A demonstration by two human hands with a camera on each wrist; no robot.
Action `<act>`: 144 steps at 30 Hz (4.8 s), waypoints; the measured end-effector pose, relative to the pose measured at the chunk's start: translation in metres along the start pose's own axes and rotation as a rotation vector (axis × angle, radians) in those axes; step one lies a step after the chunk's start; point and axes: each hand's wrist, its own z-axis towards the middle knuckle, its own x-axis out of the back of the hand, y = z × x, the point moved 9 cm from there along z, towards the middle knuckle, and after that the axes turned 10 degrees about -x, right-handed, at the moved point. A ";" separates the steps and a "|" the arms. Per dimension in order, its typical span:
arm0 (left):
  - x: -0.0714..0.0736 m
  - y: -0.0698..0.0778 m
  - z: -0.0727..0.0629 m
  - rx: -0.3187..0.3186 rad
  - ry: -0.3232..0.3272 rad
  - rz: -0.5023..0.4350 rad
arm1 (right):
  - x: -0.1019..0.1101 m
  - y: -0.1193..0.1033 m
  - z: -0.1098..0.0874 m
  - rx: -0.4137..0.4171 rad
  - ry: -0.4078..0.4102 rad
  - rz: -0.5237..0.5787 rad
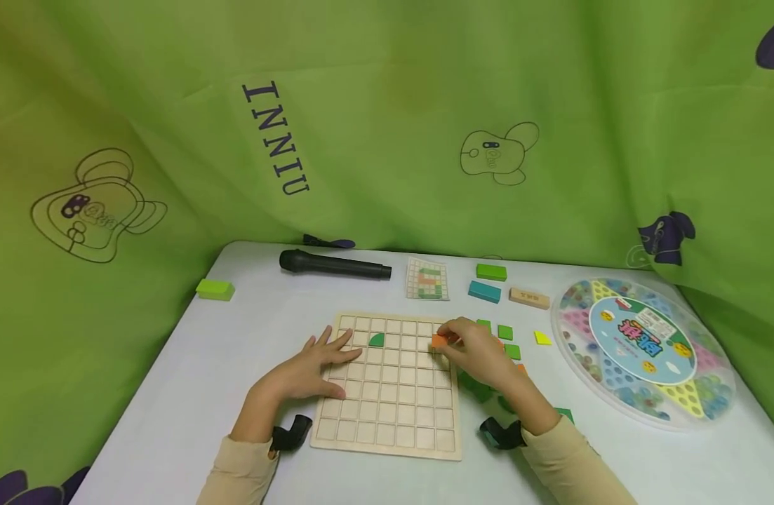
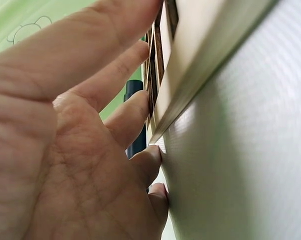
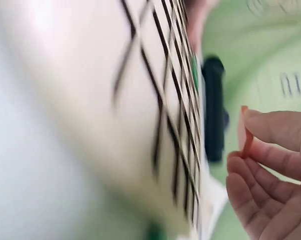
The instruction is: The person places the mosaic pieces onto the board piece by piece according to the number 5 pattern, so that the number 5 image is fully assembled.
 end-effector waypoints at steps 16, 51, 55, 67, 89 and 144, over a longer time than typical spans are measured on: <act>0.000 0.004 -0.001 -0.013 -0.014 0.004 | -0.079 -0.081 0.029 0.134 -0.189 -0.109; 0.003 -0.001 -0.002 0.005 -0.003 0.015 | 0.028 0.074 -0.041 -0.221 0.106 -0.082; 0.002 -0.001 -0.001 0.002 0.000 -0.002 | 0.031 0.067 -0.042 -0.203 0.128 -0.122; 0.003 0.001 -0.002 0.000 0.004 0.003 | -0.025 -0.030 -0.019 -0.018 -0.048 0.197; 0.002 0.001 -0.001 0.004 0.002 -0.004 | -0.082 -0.088 0.005 0.140 -0.174 -0.166; 0.001 -0.002 0.000 0.002 -0.006 0.003 | -0.045 -0.042 -0.018 0.033 -0.159 0.055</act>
